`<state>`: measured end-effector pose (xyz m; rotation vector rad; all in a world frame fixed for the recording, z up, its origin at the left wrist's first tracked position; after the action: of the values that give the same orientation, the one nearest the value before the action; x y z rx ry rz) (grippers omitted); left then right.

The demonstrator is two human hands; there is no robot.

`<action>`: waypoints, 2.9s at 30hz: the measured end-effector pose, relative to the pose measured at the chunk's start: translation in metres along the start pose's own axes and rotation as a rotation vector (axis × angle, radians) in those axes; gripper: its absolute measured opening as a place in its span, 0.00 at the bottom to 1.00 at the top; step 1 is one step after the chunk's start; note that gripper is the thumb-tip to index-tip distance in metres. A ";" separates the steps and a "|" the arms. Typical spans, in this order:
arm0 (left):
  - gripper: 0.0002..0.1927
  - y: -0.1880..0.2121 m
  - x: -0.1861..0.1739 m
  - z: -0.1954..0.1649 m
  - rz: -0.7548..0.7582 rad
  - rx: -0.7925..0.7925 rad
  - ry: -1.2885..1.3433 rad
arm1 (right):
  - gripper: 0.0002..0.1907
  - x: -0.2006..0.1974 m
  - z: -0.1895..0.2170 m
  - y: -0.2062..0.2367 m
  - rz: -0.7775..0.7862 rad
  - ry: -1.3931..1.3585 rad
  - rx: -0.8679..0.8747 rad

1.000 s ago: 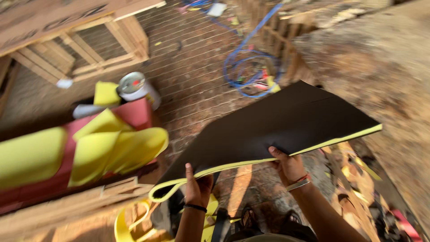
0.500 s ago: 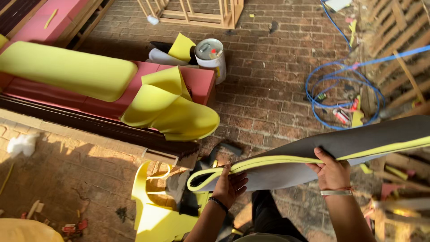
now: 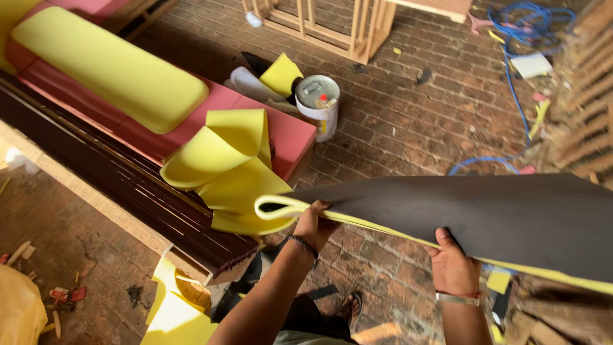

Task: The person spreads a large piece of dark fabric over a foam sheet on a work table, smooths it flat by hand, and cuts it to size with scissors, trimming along the edges. They briefly handle a phone, then continue cutting, fold the cut fabric over the foam, and carry it to another table.

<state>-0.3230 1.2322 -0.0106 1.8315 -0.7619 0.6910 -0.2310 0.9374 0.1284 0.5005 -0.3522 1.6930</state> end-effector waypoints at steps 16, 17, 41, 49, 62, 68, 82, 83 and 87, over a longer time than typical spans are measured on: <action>0.09 0.040 0.070 -0.406 0.146 0.940 -0.035 | 0.08 0.328 -0.182 -0.134 0.473 -0.240 0.463; 0.10 0.043 0.050 -0.423 0.108 0.943 -0.005 | 0.07 0.344 -0.209 -0.135 0.446 -0.202 0.540; 0.17 -0.078 -0.338 -0.368 -1.351 0.308 0.146 | 0.10 0.321 -0.314 -0.196 0.197 0.319 0.918; 0.14 -0.197 -0.213 -0.284 -0.662 0.157 -0.057 | 0.10 0.265 -0.260 -0.207 0.053 0.209 0.786; 0.10 -0.186 0.062 -0.152 0.099 -0.082 -0.472 | 0.10 0.092 -0.161 -0.187 -0.239 -0.044 0.582; 0.13 -0.169 0.128 -0.077 0.140 -0.172 -0.599 | 0.08 -0.016 -0.098 -0.182 -0.468 -0.148 0.492; 0.26 -0.178 0.302 0.170 0.416 -0.353 -0.894 | 0.07 -0.246 0.065 -0.149 -0.764 -0.324 0.183; 0.26 -0.177 0.308 0.192 0.465 -0.371 -0.949 | 0.08 -0.259 0.071 -0.143 -0.782 -0.334 0.174; 0.18 -0.181 0.331 0.265 0.604 -0.496 -1.082 | 0.08 -0.311 0.094 -0.119 -0.928 -0.316 0.134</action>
<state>0.0573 0.9774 0.0411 1.4007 -2.0287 -0.2318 -0.0611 0.6486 0.0448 0.8708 -0.1798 0.7366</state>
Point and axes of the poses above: each hand's wrist, its own y-axis away from the middle knuckle, its own x-axis out of the palm, z = x × y, the point moved 7 cm from there along -y, towards the middle knuckle, and after that the axes turned 6 degrees about y, right-handed, at the moved point
